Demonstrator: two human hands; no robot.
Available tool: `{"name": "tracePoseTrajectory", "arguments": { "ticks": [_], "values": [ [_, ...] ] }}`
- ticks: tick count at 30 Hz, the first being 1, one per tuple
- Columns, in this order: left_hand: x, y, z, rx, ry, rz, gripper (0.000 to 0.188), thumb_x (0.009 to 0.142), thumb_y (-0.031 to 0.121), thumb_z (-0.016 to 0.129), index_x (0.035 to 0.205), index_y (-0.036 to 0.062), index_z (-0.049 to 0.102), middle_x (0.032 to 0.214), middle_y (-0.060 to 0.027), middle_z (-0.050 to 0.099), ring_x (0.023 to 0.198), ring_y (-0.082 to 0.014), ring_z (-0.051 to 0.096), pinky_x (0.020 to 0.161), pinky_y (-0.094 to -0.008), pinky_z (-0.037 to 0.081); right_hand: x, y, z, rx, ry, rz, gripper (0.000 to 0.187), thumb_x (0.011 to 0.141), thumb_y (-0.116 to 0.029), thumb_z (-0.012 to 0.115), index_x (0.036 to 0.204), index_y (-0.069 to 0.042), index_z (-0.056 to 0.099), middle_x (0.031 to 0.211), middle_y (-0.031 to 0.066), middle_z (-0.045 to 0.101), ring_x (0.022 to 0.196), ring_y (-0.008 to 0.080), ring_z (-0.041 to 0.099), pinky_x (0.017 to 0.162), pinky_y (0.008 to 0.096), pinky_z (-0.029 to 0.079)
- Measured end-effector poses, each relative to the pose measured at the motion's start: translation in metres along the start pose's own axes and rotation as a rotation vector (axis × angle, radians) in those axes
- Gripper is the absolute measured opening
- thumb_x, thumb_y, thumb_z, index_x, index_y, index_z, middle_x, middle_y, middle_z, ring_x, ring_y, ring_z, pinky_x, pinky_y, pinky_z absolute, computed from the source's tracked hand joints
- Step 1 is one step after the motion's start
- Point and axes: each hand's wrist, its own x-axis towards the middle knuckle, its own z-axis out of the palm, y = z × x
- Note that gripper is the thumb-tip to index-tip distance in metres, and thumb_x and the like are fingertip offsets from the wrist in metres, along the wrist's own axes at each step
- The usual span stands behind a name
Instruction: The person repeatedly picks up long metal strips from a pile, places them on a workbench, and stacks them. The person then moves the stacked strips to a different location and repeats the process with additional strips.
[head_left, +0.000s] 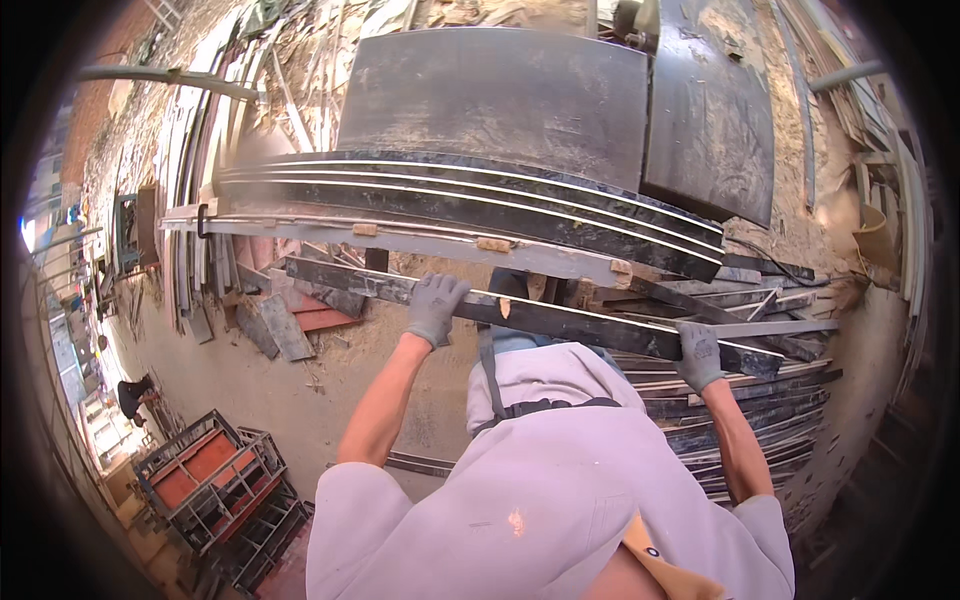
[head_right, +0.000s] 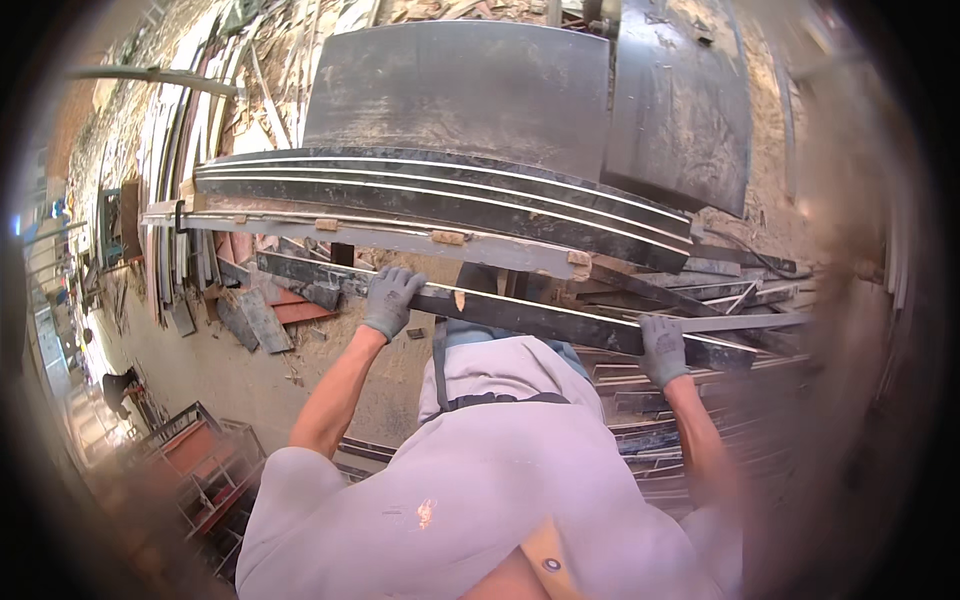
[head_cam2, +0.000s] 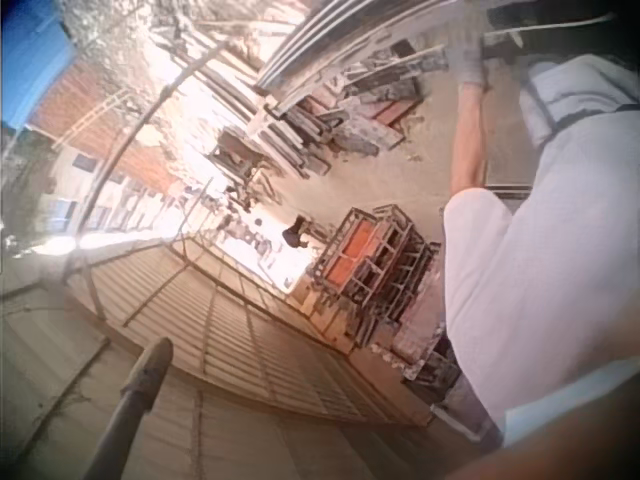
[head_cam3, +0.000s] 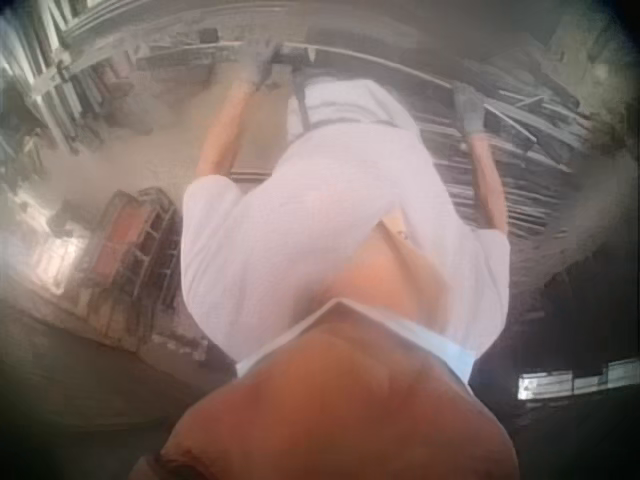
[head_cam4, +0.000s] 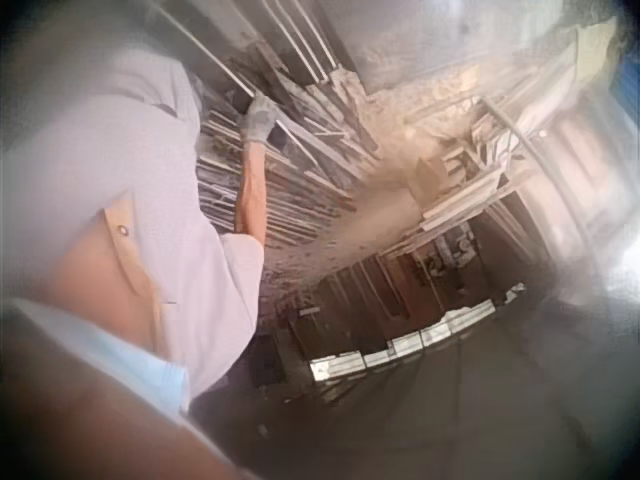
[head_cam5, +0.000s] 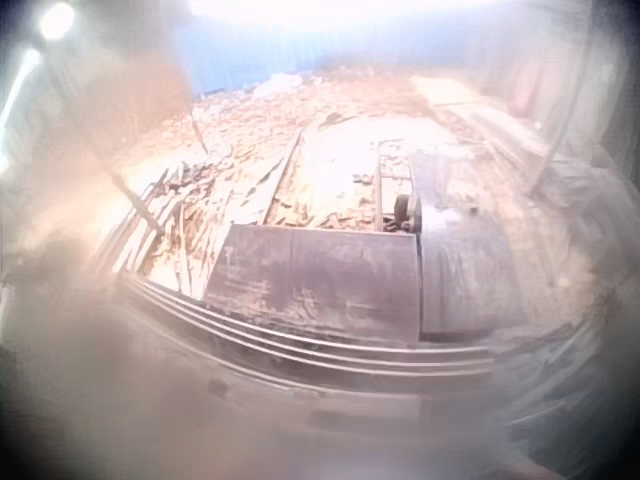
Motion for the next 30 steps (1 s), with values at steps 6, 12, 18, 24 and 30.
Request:
{"name": "tracePoseTrajectory", "arguments": {
  "ticks": [6, 12, 18, 24, 30],
  "values": [
    [-0.007, -0.001, 0.016, 0.081, 0.041, -0.222, 0.063, 0.085, 0.014, 0.079, 0.146, 0.0089, 0.062, 0.141, -0.0207, 0.063, 0.139, -0.0415, 0.055, 0.117, -0.0544, 0.043, 0.086, -0.092, 0.068, 0.076, -0.055, 0.055, 0.064, 0.079, -0.037, 0.084, 0.132, -0.009, 0.061, 0.116, 0.0127, 0.066, 0.112, 0.0331, 0.062, 0.097, 0.0488, 0.044],
    [0.076, 0.03, -0.029, -0.134, 0.271, 0.055, 0.088, 0.084, 0.02, 0.09, 0.162, 0.0074, 0.051, 0.16, -0.0192, 0.056, 0.152, -0.0449, 0.047, 0.125, -0.0564, 0.038, 0.105, -0.097, 0.082, 0.212, 0.241, 0.07, 0.056, 0.087, -0.039, 0.085, 0.132, -0.011, 0.066, 0.124, 0.012, 0.072, 0.122, 0.0345, 0.065, 0.108, 0.0503, 0.047],
    [0.209, -0.002, -0.061, 0.092, -0.067, -0.106, 0.147, 0.062, 0.047, 0.104, 0.175, 0.004, 0.022, 0.181, -0.0212, 0.028, 0.169, -0.0432, 0.02, 0.14, -0.0518, 0.015, 0.08, 0.018, -0.004, 0.363, 0.844, 0.701, 0.061, 0.099, -0.043, 0.077, 0.147, -0.007, 0.066, 0.138, 0.0209, 0.071, 0.125, 0.0437, 0.067, 0.114, 0.0533, 0.049],
    [0.265, -0.024, -0.07, 0.169, -0.345, 0.044, 0.161, 0.047, 0.045, 0.109, 0.175, 0.0043, 0.02, 0.167, -0.0254, 0.043, 0.156, -0.0462, 0.039, 0.132, -0.0563, 0.03, 0.144, 0.172, 0.052, 1.065, 0.729, 1.052, 0.068, 0.114, -0.057, 0.053, 0.159, -0.008, 0.056, 0.128, 0.0101, 0.075, 0.122, 0.0234, 0.066, 0.108, 0.0387, 0.05],
    [0.228, -0.039, -0.057, 0.161, -0.246, 0.078, 0.081, 0.057, 0.038, 0.105, 0.12, 0.0087, 0.062, 0.124, -0.0164, 0.061, 0.121, -0.04, 0.057, 0.101, -0.0533, 0.051, 0.172, 0.128, 0.039, 1.256, 0.804, 1.046, 0.049, 0.108, -0.046, 0.071, 0.131, -0.002, 0.073, 0.11, 0.0061, 0.076, 0.105, 0.0148, 0.065, 0.098, 0.0326, 0.051]
  ]
}}
